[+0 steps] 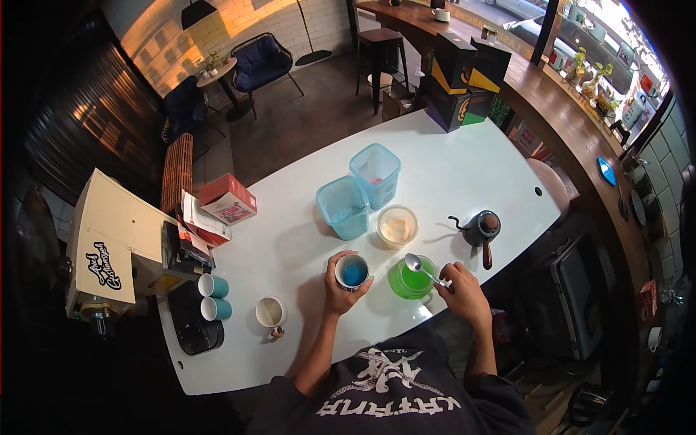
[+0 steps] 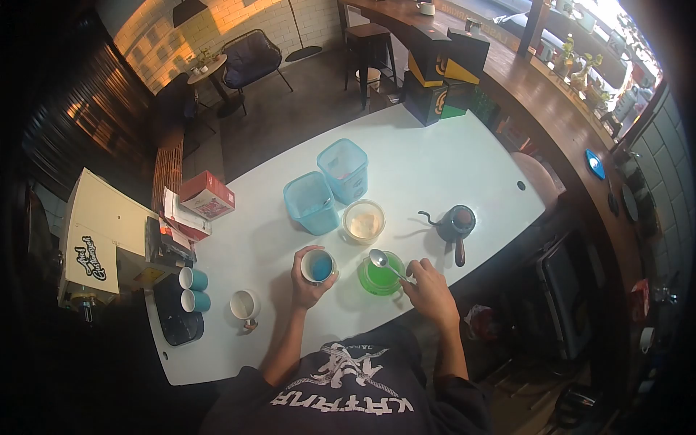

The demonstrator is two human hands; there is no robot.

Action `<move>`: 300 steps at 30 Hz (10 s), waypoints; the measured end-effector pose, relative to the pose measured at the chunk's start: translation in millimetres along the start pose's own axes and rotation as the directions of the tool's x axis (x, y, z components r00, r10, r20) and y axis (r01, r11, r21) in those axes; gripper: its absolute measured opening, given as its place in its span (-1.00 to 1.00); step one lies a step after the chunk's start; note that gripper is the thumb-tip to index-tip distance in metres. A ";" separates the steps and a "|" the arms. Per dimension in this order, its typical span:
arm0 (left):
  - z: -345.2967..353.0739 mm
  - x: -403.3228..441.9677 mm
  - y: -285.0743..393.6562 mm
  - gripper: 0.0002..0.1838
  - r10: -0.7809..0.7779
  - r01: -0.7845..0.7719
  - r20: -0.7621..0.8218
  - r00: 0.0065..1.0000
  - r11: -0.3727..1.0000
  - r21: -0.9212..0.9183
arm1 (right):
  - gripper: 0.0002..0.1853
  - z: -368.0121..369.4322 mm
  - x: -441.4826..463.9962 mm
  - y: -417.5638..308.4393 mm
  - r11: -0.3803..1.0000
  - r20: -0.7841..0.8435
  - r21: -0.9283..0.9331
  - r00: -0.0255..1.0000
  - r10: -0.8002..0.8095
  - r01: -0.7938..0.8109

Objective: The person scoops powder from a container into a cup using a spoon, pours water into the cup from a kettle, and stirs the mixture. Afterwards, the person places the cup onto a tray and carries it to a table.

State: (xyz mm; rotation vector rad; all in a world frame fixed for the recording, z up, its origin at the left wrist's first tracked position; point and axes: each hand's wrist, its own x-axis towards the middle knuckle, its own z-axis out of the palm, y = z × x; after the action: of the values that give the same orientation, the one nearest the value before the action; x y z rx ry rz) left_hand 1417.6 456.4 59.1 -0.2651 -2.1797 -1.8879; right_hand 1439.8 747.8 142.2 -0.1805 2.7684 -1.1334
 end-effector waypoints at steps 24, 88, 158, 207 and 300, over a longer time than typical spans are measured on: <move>0.8 0.8 3.9 -0.26 0.022 -0.022 -0.012 1.000 1.000 -0.014 | -0.90 20.9 33.8 -52.1 0.946 -0.206 0.266 0.969 -0.135 0.188; -3.4 -3.2 -25.7 -0.13 0.027 -0.028 0.031 0.999 0.999 0.023 | -0.88 87.2 71.8 -90.5 0.876 0.022 0.084 0.878 -0.478 0.475; -2.0 -2.6 -12.6 -0.15 -0.040 0.040 -0.003 0.999 0.998 -0.042 | -0.88 94.3 90.3 -94.1 0.874 -0.088 0.239 0.906 -0.414 0.423; -3.4 -4.3 -16.8 -0.11 -0.056 0.058 0.031 0.998 0.997 -0.059 | -0.86 98.8 86.6 -97.4 0.860 0.012 0.150 0.869 -0.495 0.488; -0.9 -3.3 -15.6 -0.12 -0.046 0.048 0.028 0.999 0.995 -0.082 | -0.85 89.5 86.7 -91.8 0.859 0.133 0.182 0.853 -0.504 0.479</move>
State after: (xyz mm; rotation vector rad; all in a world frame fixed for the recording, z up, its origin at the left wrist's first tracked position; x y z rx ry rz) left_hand 1416.2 453.3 43.5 -0.2570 -2.1459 -2.0138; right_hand 1375.7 607.0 136.1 -0.9749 2.5329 -1.3356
